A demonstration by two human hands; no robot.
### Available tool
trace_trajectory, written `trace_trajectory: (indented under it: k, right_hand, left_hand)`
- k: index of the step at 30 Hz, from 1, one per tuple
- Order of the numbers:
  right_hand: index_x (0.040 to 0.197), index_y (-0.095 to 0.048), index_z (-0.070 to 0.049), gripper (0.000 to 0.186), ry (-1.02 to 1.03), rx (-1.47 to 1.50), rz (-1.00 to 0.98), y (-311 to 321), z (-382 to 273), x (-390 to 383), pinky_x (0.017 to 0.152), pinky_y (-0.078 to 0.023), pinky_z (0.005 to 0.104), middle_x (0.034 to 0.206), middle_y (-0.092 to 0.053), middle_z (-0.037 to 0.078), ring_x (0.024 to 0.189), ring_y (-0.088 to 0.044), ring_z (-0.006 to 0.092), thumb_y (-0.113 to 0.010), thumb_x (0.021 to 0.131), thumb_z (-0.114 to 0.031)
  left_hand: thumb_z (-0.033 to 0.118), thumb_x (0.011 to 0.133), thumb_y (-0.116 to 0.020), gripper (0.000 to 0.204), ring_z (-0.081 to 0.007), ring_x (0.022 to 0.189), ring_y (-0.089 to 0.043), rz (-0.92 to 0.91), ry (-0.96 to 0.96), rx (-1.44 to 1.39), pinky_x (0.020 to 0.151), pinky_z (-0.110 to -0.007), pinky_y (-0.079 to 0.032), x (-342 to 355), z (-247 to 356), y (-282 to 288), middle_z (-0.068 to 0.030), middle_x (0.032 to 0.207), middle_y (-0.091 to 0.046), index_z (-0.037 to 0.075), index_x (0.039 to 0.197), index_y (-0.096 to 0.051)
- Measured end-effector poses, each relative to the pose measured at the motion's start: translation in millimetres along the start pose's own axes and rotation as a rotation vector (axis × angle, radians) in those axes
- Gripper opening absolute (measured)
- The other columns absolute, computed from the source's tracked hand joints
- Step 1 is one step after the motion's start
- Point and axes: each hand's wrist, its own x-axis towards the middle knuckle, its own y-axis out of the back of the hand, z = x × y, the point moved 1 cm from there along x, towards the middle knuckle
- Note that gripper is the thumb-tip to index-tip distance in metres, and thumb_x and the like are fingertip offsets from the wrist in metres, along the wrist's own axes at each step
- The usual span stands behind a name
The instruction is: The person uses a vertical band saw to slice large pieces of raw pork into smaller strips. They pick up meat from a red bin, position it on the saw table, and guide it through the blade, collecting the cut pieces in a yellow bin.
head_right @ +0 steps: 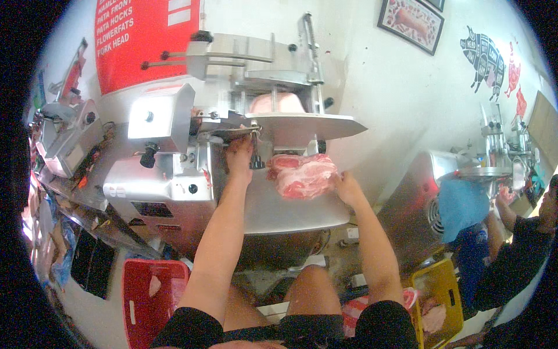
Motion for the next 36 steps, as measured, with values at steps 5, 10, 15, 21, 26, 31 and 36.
trace_trajectory:
  k: [5, 10, 15, 21, 26, 31, 36]
  right_hand:
    - [0.111, -0.065, 0.01, 0.066, -0.049, 0.037, -0.099, -5, 6, -29, 0.094, -0.046, 0.0432, 0.104, -0.067, 0.031, 0.105, -0.065, 0.0398, -0.048, 0.097, -0.053]
    - [0.109, -0.066, 0.01, 0.058, -0.06, 0.094, -0.087, -16, 27, -23, 0.084, -0.05, 0.0401, 0.097, -0.07, 0.021, 0.091, -0.067, 0.0304, -0.05, 0.1, -0.045]
    - [0.108, -0.066, 0.012, 0.055, -0.035, 0.136, -0.052, -18, 33, -25, 0.083, -0.05, 0.0387, 0.094, -0.07, 0.021, 0.089, -0.067, 0.0271, -0.051, 0.101, -0.041]
    - [0.107, -0.066, 0.012, 0.057, -0.012, 0.001, -0.019, -15, 28, -30, 0.087, -0.048, 0.0424, 0.096, -0.068, 0.029, 0.093, -0.067, 0.0369, -0.048, 0.101, -0.042]
    - [0.106, -0.066, 0.011, 0.055, -0.009, -0.01, 0.006, -22, 37, -20, 0.085, -0.048, 0.0433, 0.095, -0.068, 0.029, 0.089, -0.067, 0.0382, -0.046, 0.101, -0.041]
    - [0.101, -0.067, 0.01, 0.058, 0.017, 0.018, -0.001, -21, 43, -30, 0.088, -0.047, 0.0481, 0.096, -0.065, 0.034, 0.098, -0.062, 0.0463, -0.043, 0.1, -0.043]
    - [0.1, -0.067, 0.009, 0.058, 0.002, 0.039, 0.003, -15, 42, -46, 0.092, -0.046, 0.0506, 0.101, -0.063, 0.036, 0.103, -0.06, 0.0511, -0.042, 0.1, -0.043]
  left_hand:
    - [0.02, 0.087, -0.074, 0.029, -0.0129, 0.082, -0.061, 0.016, 0.049, 0.034, 0.077, -0.026, -0.044, 10, -14, 6, -0.0009, 0.099, -0.067, 0.006, 0.11, -0.063]
    - [0.032, 0.089, -0.072, 0.04, -0.0137, 0.081, -0.058, -0.072, 0.163, 0.02, 0.07, -0.025, -0.042, 9, -24, 13, 0.0015, 0.099, -0.063, 0.013, 0.122, -0.058]
    - [0.035, 0.093, -0.064, 0.04, -0.0122, 0.086, -0.055, -0.15, 0.395, 0.247, 0.063, -0.028, -0.044, -3, -23, 15, 0.0009, 0.109, -0.059, 0.017, 0.127, -0.054]
    - [0.021, 0.094, -0.056, 0.032, -0.0127, 0.087, -0.055, -0.1, 0.366, 0.114, 0.067, -0.029, -0.047, -8, -18, 17, 0.0011, 0.107, -0.057, 0.015, 0.125, -0.054]
    - [0.014, 0.092, -0.057, 0.031, -0.0118, 0.088, -0.054, -0.087, 0.156, 0.078, 0.076, -0.028, -0.046, -3, -18, 17, 0.0013, 0.108, -0.058, 0.015, 0.122, -0.056]
    - [0.016, 0.093, -0.064, 0.026, -0.0106, 0.09, -0.056, -0.064, 0.065, 0.0, 0.075, -0.027, -0.045, 3, -21, 16, 0.0008, 0.108, -0.06, 0.012, 0.118, -0.058]
    - [0.021, 0.094, -0.068, 0.024, -0.0115, 0.087, -0.06, -0.074, 0.097, -0.073, 0.074, -0.027, -0.046, 0, -18, 11, 0.0005, 0.103, -0.065, 0.011, 0.114, -0.059]
